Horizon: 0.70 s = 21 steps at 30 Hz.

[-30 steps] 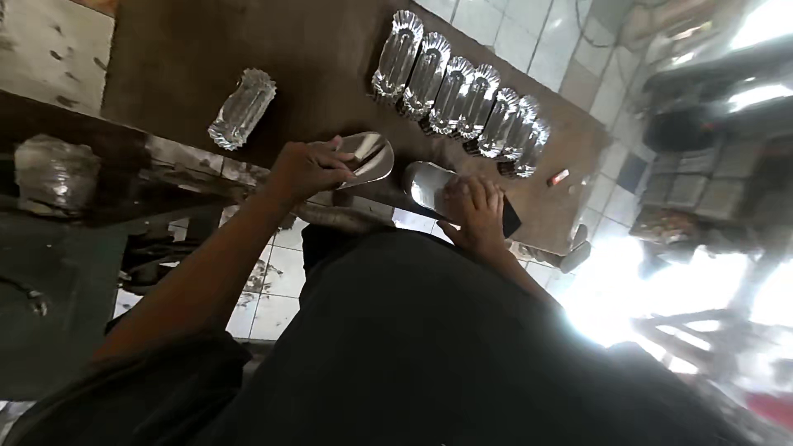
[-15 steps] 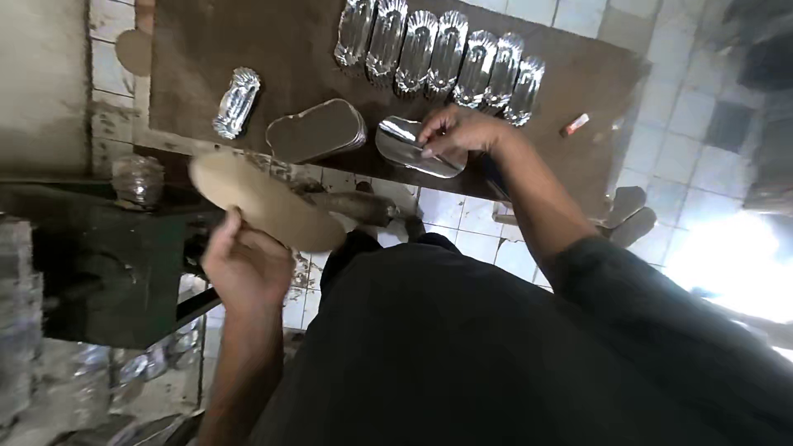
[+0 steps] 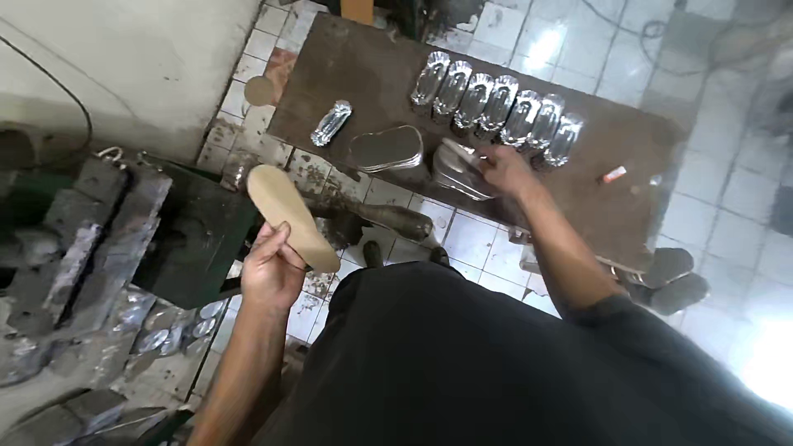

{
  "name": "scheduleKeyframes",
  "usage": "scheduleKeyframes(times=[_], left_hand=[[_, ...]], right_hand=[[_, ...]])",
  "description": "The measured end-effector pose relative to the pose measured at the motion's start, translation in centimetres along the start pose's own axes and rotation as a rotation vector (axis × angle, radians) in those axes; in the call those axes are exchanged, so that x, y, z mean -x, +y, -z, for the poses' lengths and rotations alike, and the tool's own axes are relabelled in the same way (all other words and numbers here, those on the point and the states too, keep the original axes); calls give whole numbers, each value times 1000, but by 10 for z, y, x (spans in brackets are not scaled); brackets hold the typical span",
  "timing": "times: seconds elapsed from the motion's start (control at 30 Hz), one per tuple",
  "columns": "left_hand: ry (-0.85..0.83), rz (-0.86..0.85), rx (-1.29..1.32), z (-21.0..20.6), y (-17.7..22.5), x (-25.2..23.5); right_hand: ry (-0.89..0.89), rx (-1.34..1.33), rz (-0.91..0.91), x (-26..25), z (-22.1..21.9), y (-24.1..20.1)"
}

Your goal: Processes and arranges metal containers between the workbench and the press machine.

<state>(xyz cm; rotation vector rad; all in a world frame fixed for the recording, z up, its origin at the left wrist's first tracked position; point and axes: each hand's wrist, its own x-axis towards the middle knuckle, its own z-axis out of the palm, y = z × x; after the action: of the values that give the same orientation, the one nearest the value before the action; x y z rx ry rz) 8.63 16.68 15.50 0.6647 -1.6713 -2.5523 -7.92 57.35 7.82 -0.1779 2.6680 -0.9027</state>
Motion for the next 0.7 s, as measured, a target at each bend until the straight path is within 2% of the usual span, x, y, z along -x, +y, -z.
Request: scheduleKeyframes(times=[0.07, 0.13, 0.2, 0.27, 0.33, 0.4, 0.47, 0.53, 0.6, 0.7], left_hand=[[63, 47, -60, 15, -7, -5], [88, 130, -140, 32, -22, -8], [98, 255, -148, 51, -34, -13], [73, 298, -104, 79, -33, -34], [18, 286, -134, 112, -16, -63], [-85, 200, -154, 136, 3, -90], [-233, 86, -110, 140, 23, -110], [-362, 34, -108, 139, 40, -118], [-394, 25, -35, 137, 44, -129], [-371, -27, 54, 133, 57, -138]], right_hand=[[276, 220, -34, 19, -6, -29], [440, 349, -57, 21, -17, -38], [357, 399, -212, 15, -28, -46], [326, 343, -303, 12, -34, -66], [401, 204, -235, 15, -52, -103], [453, -118, -75, 22, -96, -161], [400, -566, 34, 19, -146, -236], [281, -814, 47, 14, -182, -303], [176, -903, 20, 12, -197, -346], [5, -895, -2, 6, -183, -365]])
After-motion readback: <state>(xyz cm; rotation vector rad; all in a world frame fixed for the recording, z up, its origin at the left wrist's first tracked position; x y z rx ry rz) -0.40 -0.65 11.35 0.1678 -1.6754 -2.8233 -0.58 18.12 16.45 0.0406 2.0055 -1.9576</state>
